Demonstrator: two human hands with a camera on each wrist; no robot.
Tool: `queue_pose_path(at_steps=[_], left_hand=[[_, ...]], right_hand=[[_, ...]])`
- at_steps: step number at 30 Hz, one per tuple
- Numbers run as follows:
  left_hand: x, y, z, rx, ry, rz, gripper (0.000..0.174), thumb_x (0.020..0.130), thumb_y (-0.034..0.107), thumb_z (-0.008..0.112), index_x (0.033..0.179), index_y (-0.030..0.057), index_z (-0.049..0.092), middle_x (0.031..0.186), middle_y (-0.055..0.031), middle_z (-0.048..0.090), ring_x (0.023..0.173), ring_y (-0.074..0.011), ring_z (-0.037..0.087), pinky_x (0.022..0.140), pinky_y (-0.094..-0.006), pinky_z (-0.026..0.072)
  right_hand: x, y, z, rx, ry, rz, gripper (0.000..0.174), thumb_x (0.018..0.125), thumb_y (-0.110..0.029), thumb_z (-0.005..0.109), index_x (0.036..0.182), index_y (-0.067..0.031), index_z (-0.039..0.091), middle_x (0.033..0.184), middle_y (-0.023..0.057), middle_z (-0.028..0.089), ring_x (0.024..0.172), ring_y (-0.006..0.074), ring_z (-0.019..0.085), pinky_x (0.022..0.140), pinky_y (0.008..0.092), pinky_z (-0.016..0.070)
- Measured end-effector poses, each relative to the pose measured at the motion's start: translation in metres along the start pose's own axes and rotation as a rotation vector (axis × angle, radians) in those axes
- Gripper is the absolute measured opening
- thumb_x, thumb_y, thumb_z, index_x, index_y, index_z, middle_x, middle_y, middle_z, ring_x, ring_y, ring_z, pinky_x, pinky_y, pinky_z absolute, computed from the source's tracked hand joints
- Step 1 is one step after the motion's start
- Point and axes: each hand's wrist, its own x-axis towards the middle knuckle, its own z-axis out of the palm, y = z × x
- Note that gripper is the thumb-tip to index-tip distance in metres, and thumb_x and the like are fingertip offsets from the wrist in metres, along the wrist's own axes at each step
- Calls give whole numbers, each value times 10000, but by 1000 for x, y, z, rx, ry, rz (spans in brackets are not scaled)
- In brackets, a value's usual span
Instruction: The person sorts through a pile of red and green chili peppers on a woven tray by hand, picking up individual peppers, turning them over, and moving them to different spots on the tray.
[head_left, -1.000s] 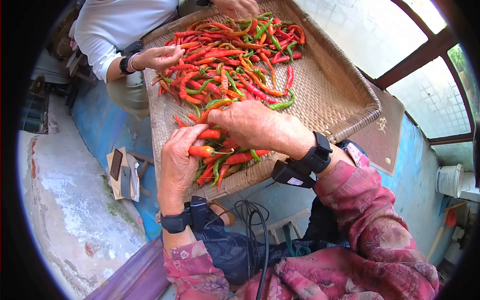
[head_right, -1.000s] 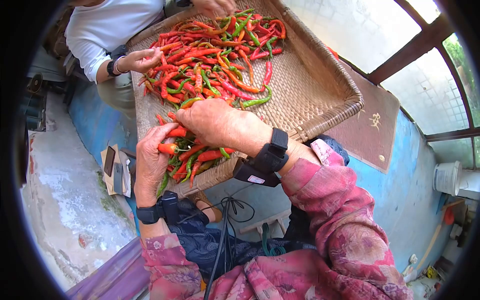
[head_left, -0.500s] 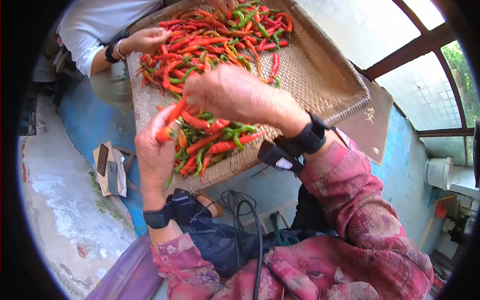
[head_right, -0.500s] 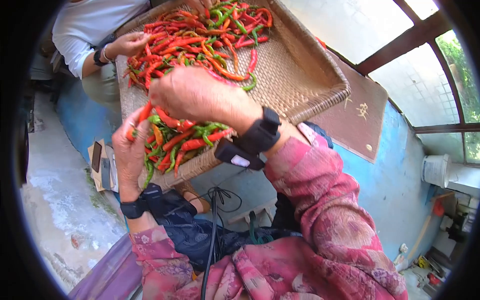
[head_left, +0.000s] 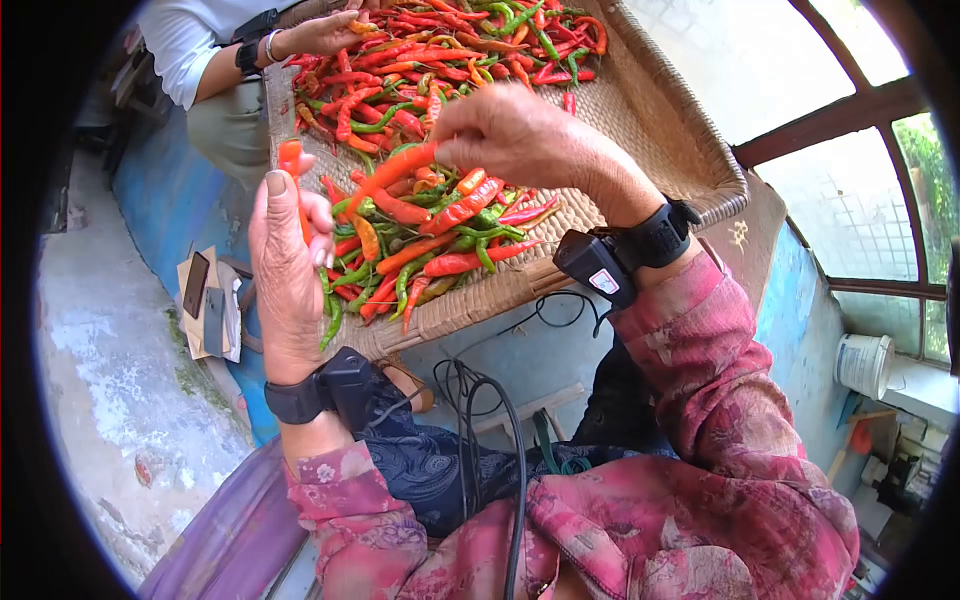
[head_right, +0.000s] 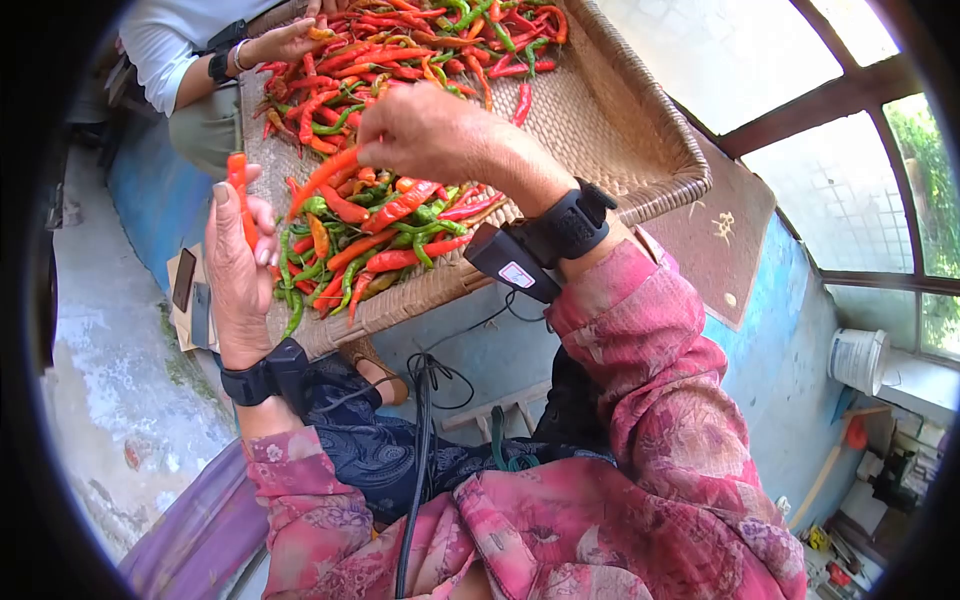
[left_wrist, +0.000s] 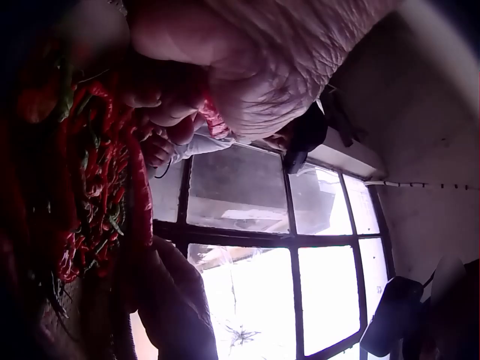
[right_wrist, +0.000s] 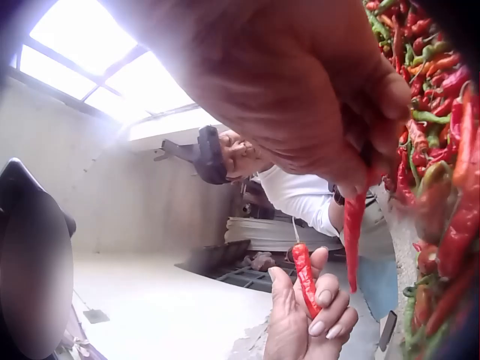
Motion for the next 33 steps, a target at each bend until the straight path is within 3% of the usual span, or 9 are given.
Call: queue_pose_path(at_steps=[11, 15, 18, 21, 23, 25, 26, 27, 33], left_hand=[[2, -11, -5, 92, -133, -83, 315, 952, 249, 460, 1138, 1, 509, 783, 5, 527, 645, -42, 456, 607, -172, 390], [1, -12, -2, 137, -130, -79, 328, 929, 177, 465, 1205, 6, 507, 855, -10, 544, 708, -50, 474, 673, -190, 412], [1, -12, 2, 150, -143, -48, 320, 934, 183, 470, 1206, 21, 514, 870, -12, 571, 695, -43, 484, 652, -187, 416], [-3, -5, 7, 147, -243, -95, 320, 930, 212, 498, 1195, 34, 517, 876, -10, 579, 675, -33, 484, 611, -165, 396], [-2, -10, 9, 152, -248, -91, 294, 925, 227, 524, 1160, 53, 549, 837, -1, 591, 615, -23, 468, 560, -159, 378], [0, -13, 9, 224, -323, -129, 279, 911, 222, 555, 1127, 46, 569, 792, 6, 591, 574, -20, 453, 528, -154, 366], [-1, -15, 10, 200, -325, -134, 256, 899, 224, 580, 1082, 45, 595, 748, 12, 586, 555, -18, 446, 506, -150, 354], [-2, -14, 11, 205, -326, -133, 256, 899, 224, 580, 1082, 45, 595, 748, 12, 586, 555, -18, 446, 506, -150, 354], [1, -15, 7, 249, -321, -129, 224, 870, 241, 627, 982, 47, 614, 717, 19, 575, 539, -9, 425, 489, -155, 341]], right_hand=[[-4, 1, -18, 316, -202, 138, 219, 820, -181, 603, 911, 12, 656, 693, 47, 616, 610, 97, 575, 553, 255, 478], [6, 24, -20, 876, 326, 149, 283, 893, -209, 589, 1055, 23, 605, 783, 17, 591, 688, 67, 569, 597, 196, 478], [12, 38, -17, 830, 692, 236, 452, 903, -189, 564, 1255, 68, 443, 912, 71, 592, 723, 99, 591, 630, 231, 514], [10, 41, -2, 216, 520, 115, 398, 881, -149, 566, 1227, 34, 495, 832, 35, 605, 707, 68, 567, 607, 221, 486], [4, 10, 5, 168, 319, 110, 355, 821, -177, 606, 1116, 20, 582, 876, 154, 670, 792, 213, 654, 722, 341, 516], [2, -5, 18, 350, 222, 45, 311, 822, -184, 602, 1072, 1, 606, 860, 154, 664, 797, 250, 656, 736, 337, 508], [-1, -10, 22, 379, 164, 8, 307, 880, -188, 598, 1122, 0, 586, 867, 65, 646, 744, 108, 592, 651, 268, 486], [2, -11, 24, 259, 140, -144, 288, 885, -215, 591, 1084, -7, 609, 891, 80, 659, 766, 133, 607, 673, 298, 491], [1, -10, 12, 339, -160, -72, 290, 864, -280, 628, 958, -7, 652, 810, 63, 660, 739, 136, 614, 672, 295, 491]])
